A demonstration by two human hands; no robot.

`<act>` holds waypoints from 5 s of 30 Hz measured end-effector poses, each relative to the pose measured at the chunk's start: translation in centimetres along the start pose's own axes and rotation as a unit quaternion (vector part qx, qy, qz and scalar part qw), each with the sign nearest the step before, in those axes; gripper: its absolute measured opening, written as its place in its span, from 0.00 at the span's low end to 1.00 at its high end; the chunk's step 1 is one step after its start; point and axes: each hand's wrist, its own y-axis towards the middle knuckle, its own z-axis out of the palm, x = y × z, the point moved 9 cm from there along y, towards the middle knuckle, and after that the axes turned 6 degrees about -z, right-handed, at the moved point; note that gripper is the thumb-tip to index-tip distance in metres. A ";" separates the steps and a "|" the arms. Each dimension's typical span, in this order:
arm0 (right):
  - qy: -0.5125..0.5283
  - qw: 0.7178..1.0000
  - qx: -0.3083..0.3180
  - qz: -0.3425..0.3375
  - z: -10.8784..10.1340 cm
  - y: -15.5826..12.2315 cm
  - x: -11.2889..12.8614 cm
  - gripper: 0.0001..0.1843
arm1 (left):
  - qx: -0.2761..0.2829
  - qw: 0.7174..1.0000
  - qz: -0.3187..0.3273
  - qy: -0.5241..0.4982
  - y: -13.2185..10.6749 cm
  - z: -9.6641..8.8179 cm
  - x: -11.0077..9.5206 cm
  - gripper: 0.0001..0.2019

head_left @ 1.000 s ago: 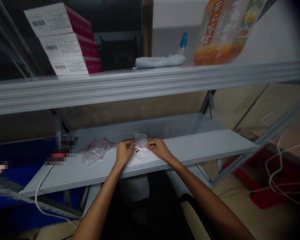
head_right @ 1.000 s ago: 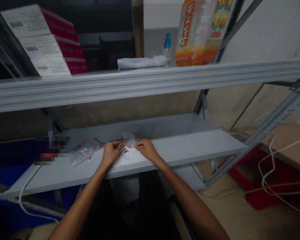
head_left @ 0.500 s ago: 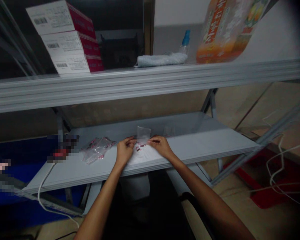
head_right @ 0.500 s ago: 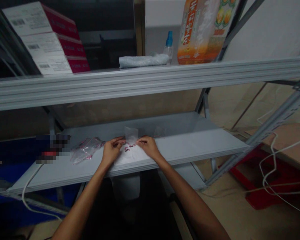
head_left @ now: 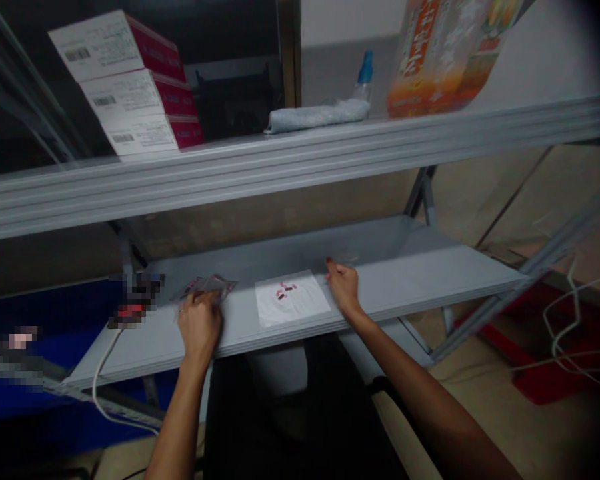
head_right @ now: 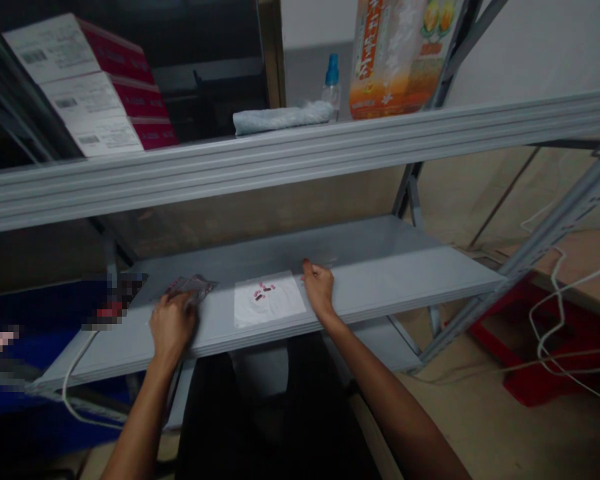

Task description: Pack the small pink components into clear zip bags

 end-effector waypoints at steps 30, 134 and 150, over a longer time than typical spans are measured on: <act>0.084 0.775 0.625 0.033 4.5 -13.9 11.1 0.17 | 0.209 0.882 0.349 -0.239 -10.4 -7.2 -14.0 0.08; 0.057 0.928 0.346 -0.122 10.4 -0.9 1.7 0.15 | 0.149 0.790 -0.150 -0.575 0.3 9.0 -7.2 0.18; 0.101 0.952 0.282 -0.056 8.6 -0.2 1.1 0.15 | -0.001 0.998 0.001 -0.063 0.3 2.1 0.3 0.19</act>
